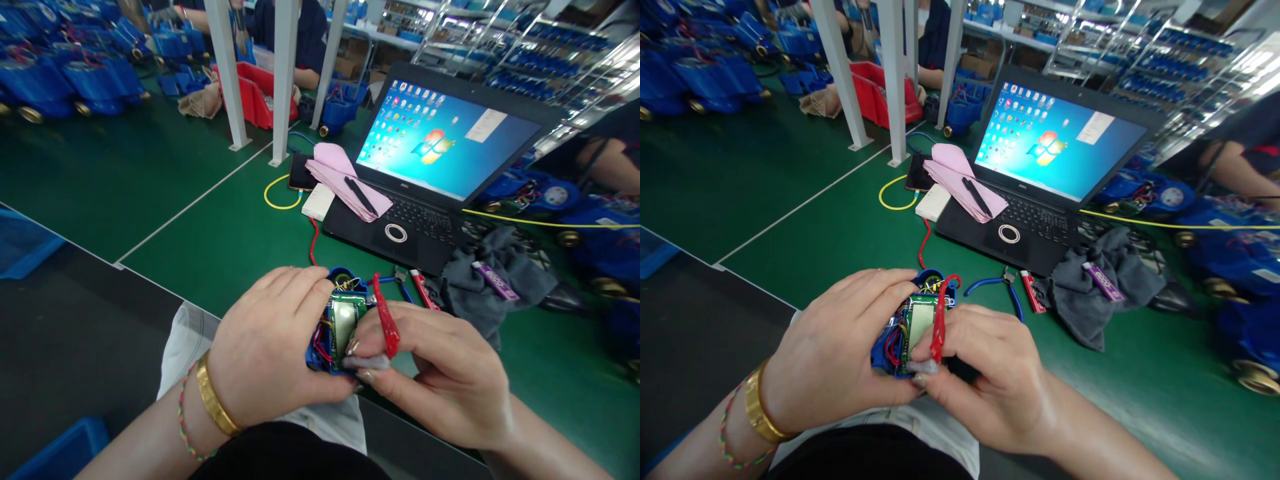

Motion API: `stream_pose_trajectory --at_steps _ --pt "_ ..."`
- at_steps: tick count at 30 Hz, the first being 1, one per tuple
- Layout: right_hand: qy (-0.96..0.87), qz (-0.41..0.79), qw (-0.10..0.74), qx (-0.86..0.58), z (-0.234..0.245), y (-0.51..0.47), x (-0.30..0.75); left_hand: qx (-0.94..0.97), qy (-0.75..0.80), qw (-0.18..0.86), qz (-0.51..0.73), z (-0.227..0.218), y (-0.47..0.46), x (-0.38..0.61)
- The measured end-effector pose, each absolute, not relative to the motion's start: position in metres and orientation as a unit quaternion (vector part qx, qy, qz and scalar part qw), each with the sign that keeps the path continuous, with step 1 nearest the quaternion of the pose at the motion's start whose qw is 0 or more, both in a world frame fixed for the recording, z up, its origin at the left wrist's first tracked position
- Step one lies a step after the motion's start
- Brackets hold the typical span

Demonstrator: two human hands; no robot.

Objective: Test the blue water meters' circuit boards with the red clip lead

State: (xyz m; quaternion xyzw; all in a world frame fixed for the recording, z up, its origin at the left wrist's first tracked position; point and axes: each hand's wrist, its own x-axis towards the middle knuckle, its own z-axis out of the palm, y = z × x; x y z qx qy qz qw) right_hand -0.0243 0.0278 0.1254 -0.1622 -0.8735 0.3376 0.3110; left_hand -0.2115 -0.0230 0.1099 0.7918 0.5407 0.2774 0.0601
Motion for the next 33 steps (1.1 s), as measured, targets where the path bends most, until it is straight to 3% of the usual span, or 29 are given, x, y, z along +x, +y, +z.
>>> stream_pose_trajectory --at_steps 33 --pt "-0.899 0.314 0.270 -0.141 0.1286 0.0280 -0.0277 0.797 0.536 0.048 0.274 0.1113 -0.0191 -0.2105"
